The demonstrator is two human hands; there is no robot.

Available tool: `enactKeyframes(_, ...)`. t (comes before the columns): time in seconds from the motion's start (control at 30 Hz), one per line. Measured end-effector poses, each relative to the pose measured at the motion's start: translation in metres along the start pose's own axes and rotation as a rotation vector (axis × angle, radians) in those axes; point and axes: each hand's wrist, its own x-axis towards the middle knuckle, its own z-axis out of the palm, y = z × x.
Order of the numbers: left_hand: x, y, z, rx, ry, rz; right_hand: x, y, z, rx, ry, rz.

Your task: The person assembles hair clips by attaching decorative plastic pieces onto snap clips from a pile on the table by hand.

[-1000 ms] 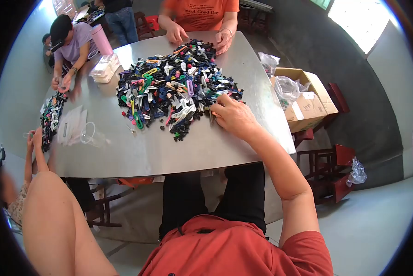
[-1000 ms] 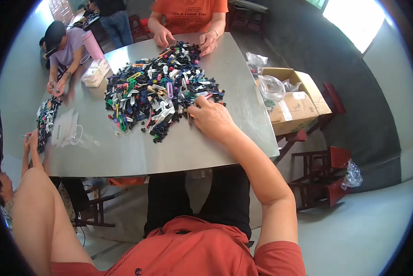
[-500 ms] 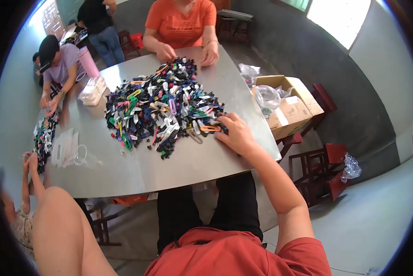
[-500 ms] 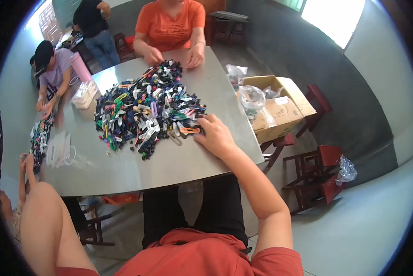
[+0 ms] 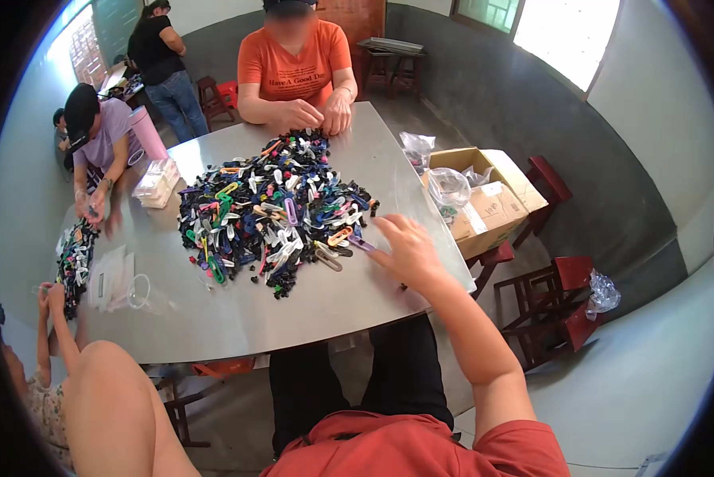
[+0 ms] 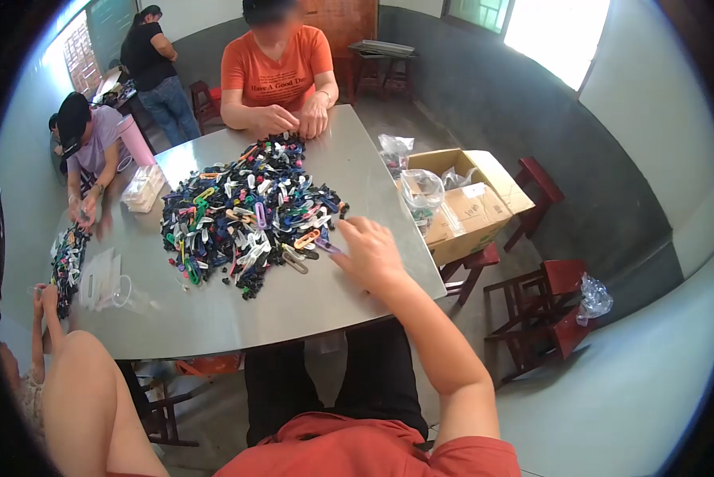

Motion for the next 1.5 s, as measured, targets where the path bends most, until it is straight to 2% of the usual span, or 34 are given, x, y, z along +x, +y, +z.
enactKeyframes(0.23, -0.002, 0.007, -0.01, 0.044, -0.027, 0.006, -0.065, 0.016, 0.012, -0.226, -0.153, 0.127)
enactKeyframes(0.27, -0.001, 0.008, -0.009, 0.043, -0.027, 0.01, -0.061, 0.014, 0.013, -0.256, -0.23, 0.169)
enactKeyframes(0.5, 0.001, 0.017, -0.001, 0.054, -0.027, 0.028, 0.004, 0.021, 0.049, -0.245, -0.175, 0.195)
enactKeyframes(0.7, 0.014, 0.013, -0.001, 0.095, -0.033, 0.057, 0.069, 0.018, 0.063, -0.198, -0.217, 0.166)
enactKeyframes(0.77, 0.022, 0.011, 0.006, 0.099, -0.026, 0.082, 0.086, 0.018, 0.071, -0.17, -0.152, 0.122)
enactKeyframes(0.83, 0.027, 0.007, 0.017, 0.099, -0.029, 0.1, 0.1, 0.02, 0.078, -0.192, -0.185, 0.132)
enactKeyframes(0.87, 0.028, 0.005, 0.024, 0.1, -0.032, 0.104, 0.102, 0.023, 0.086, -0.148, -0.066, 0.077)
enactKeyframes(1.0, 0.023, -0.003, 0.038, 0.139, -0.062, 0.067, 0.116, 0.032, 0.094, -0.032, 0.031, -0.024)
enactKeyframes(1.03, 0.018, -0.025, 0.071, 0.085, -0.237, -0.085, 0.123, 0.035, 0.086, 0.066, -0.035, -0.033)
enactKeyframes(1.07, 0.001, -0.055, 0.097, 0.156, -0.353, -0.121, 0.124, 0.05, 0.106, 0.029, 0.127, -0.175)
enactKeyframes(1.1, -0.02, -0.083, 0.117, 0.164, -0.436, -0.171, 0.126, 0.05, 0.095, 0.294, 0.094, -0.158)
enactKeyframes(1.17, -0.045, -0.115, 0.147, 0.295, -0.561, -0.186, 0.128, 0.055, 0.086, 0.504, -0.018, -0.069)
enactKeyframes(1.23, -0.05, -0.12, 0.162, 0.465, -0.66, -0.193, 0.131, 0.064, 0.074, 0.674, -0.084, -0.028)
enactKeyframes(1.33, -0.058, -0.128, 0.171, 0.494, -0.724, -0.159, 0.13, 0.073, 0.05, 0.628, 0.016, 0.058)
enactKeyframes(1.5, -0.065, -0.131, 0.171, 0.403, -0.737, -0.107, 0.122, 0.088, 0.02, 0.494, -0.014, 0.2)
